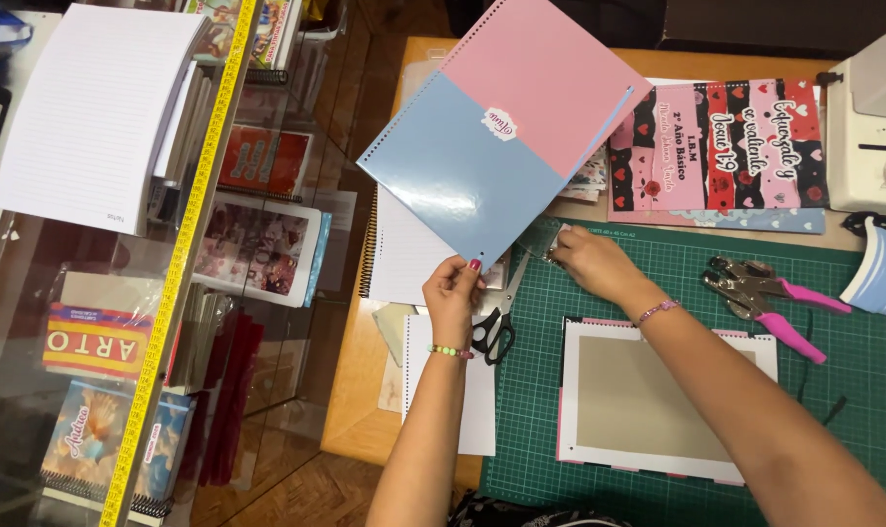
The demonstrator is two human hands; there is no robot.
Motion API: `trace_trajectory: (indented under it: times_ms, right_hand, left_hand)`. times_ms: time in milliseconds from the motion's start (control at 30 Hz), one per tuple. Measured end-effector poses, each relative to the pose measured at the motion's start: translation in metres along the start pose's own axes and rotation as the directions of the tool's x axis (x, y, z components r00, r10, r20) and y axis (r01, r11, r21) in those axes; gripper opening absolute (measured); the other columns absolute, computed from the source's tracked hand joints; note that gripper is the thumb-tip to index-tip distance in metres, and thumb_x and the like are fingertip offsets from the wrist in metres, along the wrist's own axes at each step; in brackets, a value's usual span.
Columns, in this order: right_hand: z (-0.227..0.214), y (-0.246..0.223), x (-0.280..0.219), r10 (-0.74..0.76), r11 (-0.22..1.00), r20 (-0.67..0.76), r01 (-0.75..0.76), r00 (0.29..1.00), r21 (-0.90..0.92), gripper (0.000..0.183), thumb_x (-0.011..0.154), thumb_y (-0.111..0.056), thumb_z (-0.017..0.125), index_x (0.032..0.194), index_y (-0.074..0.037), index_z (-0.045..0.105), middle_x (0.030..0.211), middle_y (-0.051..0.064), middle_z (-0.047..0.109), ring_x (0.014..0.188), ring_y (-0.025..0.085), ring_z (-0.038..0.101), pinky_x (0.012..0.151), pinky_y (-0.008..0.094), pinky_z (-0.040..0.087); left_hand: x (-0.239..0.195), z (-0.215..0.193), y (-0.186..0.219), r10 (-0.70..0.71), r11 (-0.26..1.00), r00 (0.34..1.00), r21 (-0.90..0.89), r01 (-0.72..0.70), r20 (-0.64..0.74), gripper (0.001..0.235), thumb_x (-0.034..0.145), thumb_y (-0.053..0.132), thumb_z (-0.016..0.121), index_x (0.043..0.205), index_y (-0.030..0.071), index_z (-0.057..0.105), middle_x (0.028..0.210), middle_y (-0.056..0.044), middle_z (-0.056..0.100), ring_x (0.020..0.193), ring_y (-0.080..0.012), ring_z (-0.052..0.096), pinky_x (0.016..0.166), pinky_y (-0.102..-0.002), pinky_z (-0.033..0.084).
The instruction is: The person assembles a notebook by placing a two-toned cover over a stack of white paper. They use a hole punch to create holes along the edge of the cover and paper, then insert a blue elastic band through the holes to secure the pages together.
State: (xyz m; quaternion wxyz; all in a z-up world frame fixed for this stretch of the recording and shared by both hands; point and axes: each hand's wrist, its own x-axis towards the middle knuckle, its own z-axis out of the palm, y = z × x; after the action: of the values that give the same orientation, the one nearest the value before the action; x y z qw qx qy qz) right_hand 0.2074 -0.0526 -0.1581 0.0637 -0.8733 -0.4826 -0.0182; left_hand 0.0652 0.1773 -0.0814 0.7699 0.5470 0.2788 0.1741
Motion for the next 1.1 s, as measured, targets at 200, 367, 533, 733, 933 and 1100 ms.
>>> trace_trajectory:
  times_ms: [200,367,533,733,933,1100]
  right_hand:
    - [0.025,0.011,0.000,-0.073,0.994,0.010,0.073,0.997,-0.081,0.010,0.093,-0.028,0.056,0.085,-0.024,0.059,0.087,-0.007,0.050,0.096,0.016,0.054,0.064,0.027,0.052]
    - [0.021,0.015,0.001,-0.111,0.994,0.021,0.112,0.994,-0.018,0.008,0.092,-0.026,0.056,0.086,-0.023,0.060,0.087,-0.005,0.052,0.096,0.019,0.056,0.066,0.029,0.053]
    - [0.025,0.019,0.002,-0.129,0.992,0.026,0.129,0.991,0.008,0.010,0.094,-0.025,0.053,0.088,-0.021,0.060,0.088,-0.004,0.054,0.098,0.019,0.057,0.068,0.028,0.054]
    - [0.006,0.018,0.000,-0.106,0.988,0.035,0.101,0.994,0.114,0.008,0.091,-0.024,0.059,0.087,-0.018,0.061,0.090,-0.002,0.057,0.101,0.022,0.060,0.072,0.032,0.056]
    - [-0.026,0.012,-0.008,0.035,0.999,0.120,-0.036,0.992,0.005,0.008,0.085,-0.025,0.067,0.093,-0.024,0.066,0.096,-0.006,0.057,0.102,0.016,0.059,0.072,0.030,0.058]
    - [-0.021,0.010,-0.007,-0.014,0.999,0.099,0.018,0.995,-0.039,0.005,0.087,-0.027,0.066,0.092,-0.024,0.066,0.093,-0.007,0.055,0.099,0.016,0.058,0.067,0.028,0.057]
  left_hand:
    - [0.001,0.001,-0.002,-0.006,1.000,1.000,-0.005,0.006,0.008,0.006,0.091,0.007,0.072,0.094,0.002,0.073,0.054,-0.011,0.063,0.038,-0.0087,0.045,0.039,-0.019,0.036]
    - [0.002,-0.001,-0.010,-0.010,1.000,1.000,-0.015,0.010,0.015,0.005,0.091,0.007,0.072,0.094,0.002,0.072,0.054,-0.012,0.063,0.038,-0.0090,0.045,0.039,-0.020,0.037]
    - [0.002,-0.001,-0.015,-0.008,1.000,1.000,-0.027,0.009,0.024,0.005,0.092,0.006,0.072,0.093,0.002,0.071,0.054,-0.012,0.063,0.038,-0.0089,0.045,0.039,-0.020,0.037]
    - [0.002,-0.002,-0.014,-0.008,0.999,1.000,-0.041,0.009,0.026,0.005,0.092,0.006,0.072,0.093,0.002,0.071,0.054,-0.012,0.062,0.039,-0.0087,0.045,0.038,-0.020,0.037]
    - [0.006,-0.003,-0.018,0.009,0.999,0.999,-0.054,-0.007,0.035,0.005,0.092,0.005,0.072,0.094,0.001,0.071,0.055,-0.013,0.062,0.039,-0.0086,0.045,0.038,-0.020,0.037]
    - [0.007,-0.002,-0.028,0.004,0.997,0.999,-0.072,-0.001,0.043,0.005,0.092,0.005,0.071,0.094,0.001,0.071,0.054,-0.012,0.061,0.037,-0.0083,0.044,0.037,-0.019,0.037]
